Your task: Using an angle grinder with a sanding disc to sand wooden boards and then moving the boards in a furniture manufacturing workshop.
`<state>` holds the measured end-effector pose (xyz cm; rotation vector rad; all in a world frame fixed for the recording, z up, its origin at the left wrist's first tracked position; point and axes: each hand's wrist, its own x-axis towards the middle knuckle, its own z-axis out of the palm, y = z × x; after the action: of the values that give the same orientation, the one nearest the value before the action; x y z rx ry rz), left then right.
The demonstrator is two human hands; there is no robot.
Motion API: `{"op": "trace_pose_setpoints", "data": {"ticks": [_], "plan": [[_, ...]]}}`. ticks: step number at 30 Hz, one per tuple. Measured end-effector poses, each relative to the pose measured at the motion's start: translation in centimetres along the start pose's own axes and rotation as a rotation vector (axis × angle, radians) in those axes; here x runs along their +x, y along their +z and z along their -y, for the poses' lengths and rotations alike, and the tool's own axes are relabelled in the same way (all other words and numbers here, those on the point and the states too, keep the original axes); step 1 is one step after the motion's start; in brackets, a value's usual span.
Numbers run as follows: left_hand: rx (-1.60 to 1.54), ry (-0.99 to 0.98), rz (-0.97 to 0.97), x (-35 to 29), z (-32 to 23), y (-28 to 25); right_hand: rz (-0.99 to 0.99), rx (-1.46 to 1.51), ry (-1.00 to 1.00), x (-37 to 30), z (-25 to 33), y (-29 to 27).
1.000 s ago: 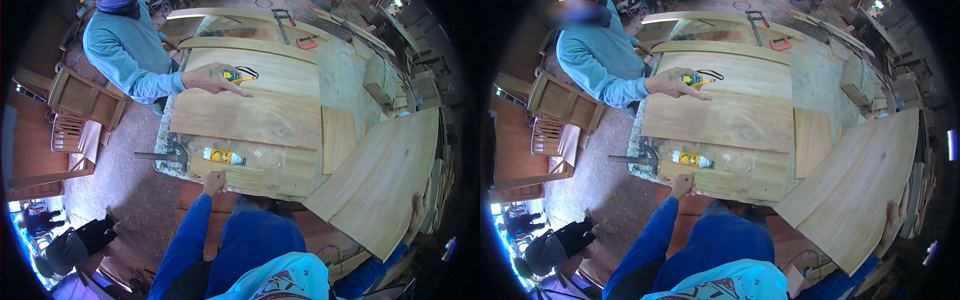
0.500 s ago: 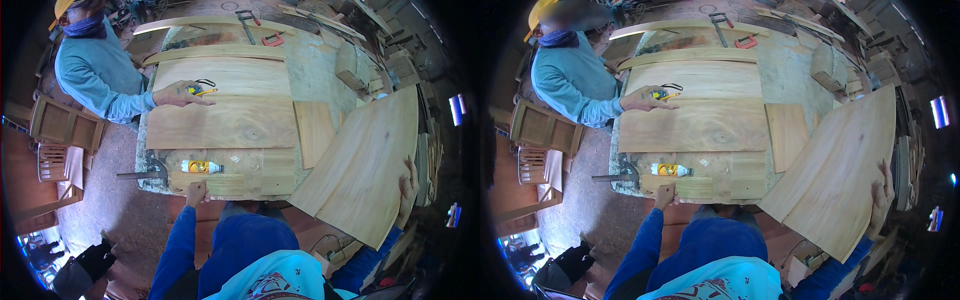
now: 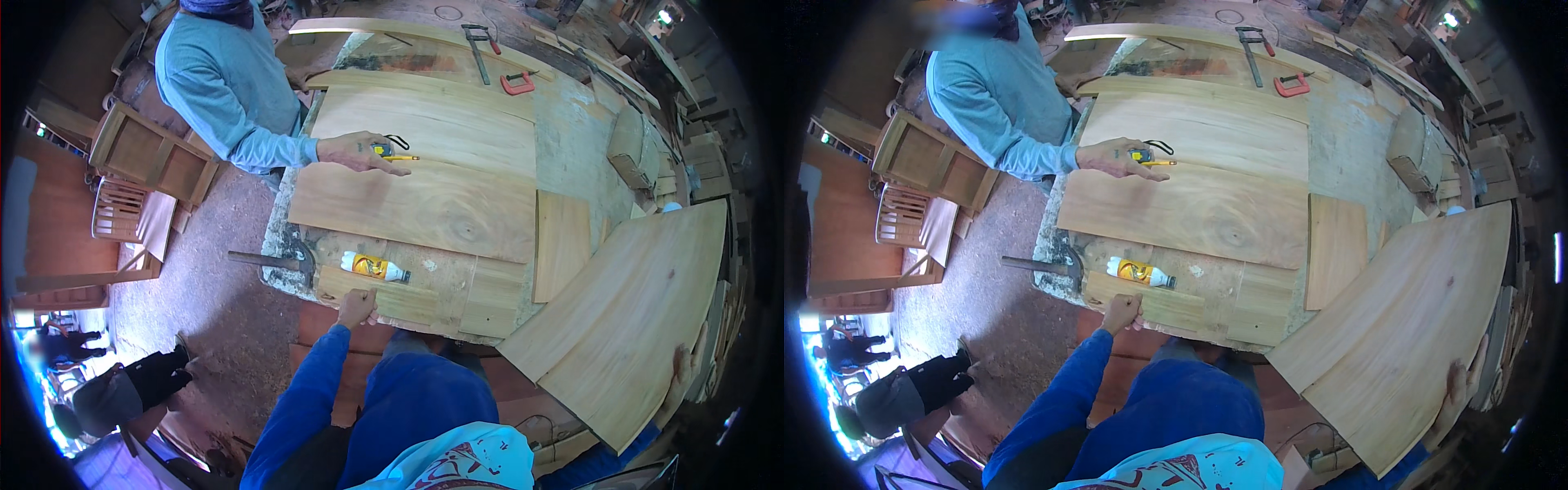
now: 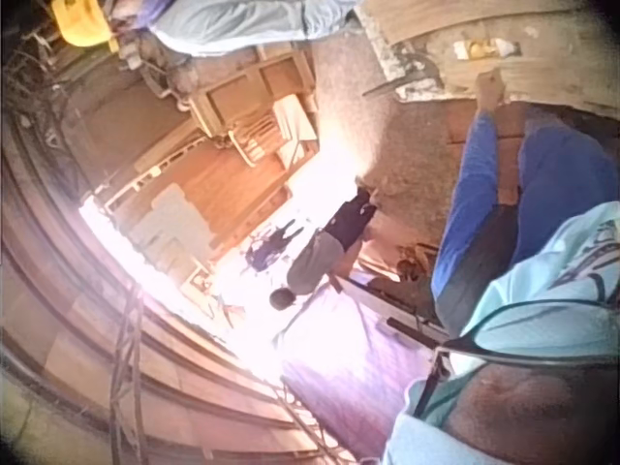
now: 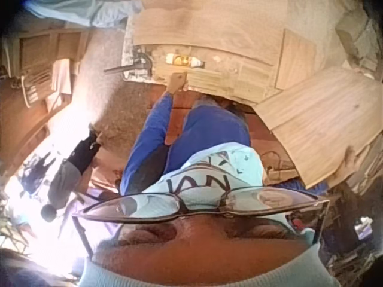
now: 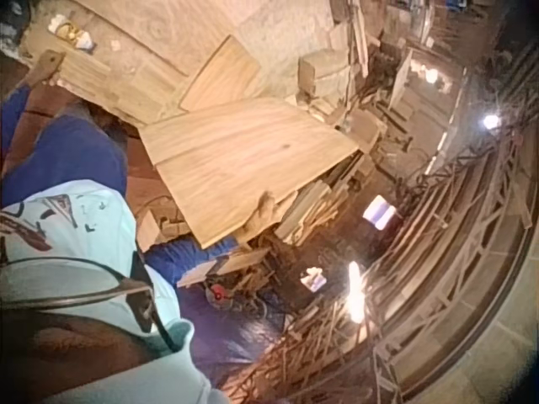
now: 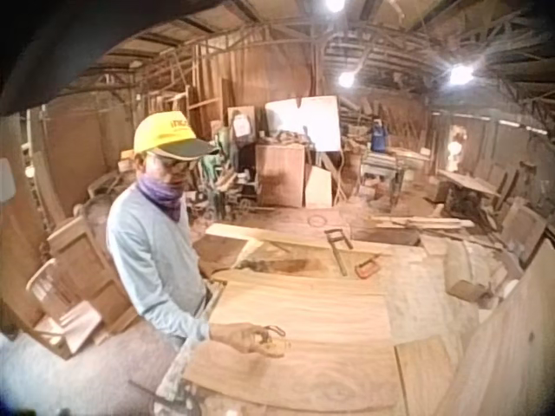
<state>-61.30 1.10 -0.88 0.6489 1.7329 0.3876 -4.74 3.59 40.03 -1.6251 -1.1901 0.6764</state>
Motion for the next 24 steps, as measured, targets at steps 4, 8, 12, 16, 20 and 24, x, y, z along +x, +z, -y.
{"op": "trace_pose_setpoints", "data": {"ticks": [4, 8, 12, 16, 20, 24], "plan": [[-0.022, 0.03, -0.005, -0.1, 0.0, -0.1, 0.026, -0.043, 0.034, 0.3, 0.4, 0.2], [-0.055, 0.023, 0.021, -0.4, 0.0, -0.2, 0.034, -0.012, -0.006, 0.1, 0.9, 0.6], [-0.037, 0.058, -0.005, -0.3, 0.2, -0.7, 0.073, -0.08, 0.004, 0.0, -0.3, -1.3], [-0.018, 0.034, -0.043, -0.2, 0.5, -0.2, 0.073, -0.074, 0.028, 0.1, 0.3, -1.5], [0.02, 0.099, -0.085, -0.1, 0.9, 0.5, 0.1, -0.023, -0.048, -0.4, 0.6, -0.1], [0.01, 0.048, -0.081, -0.3, 0.0, 0.4, 0.114, -0.322, -0.071, -0.1, 0.2, -1.8]]}}
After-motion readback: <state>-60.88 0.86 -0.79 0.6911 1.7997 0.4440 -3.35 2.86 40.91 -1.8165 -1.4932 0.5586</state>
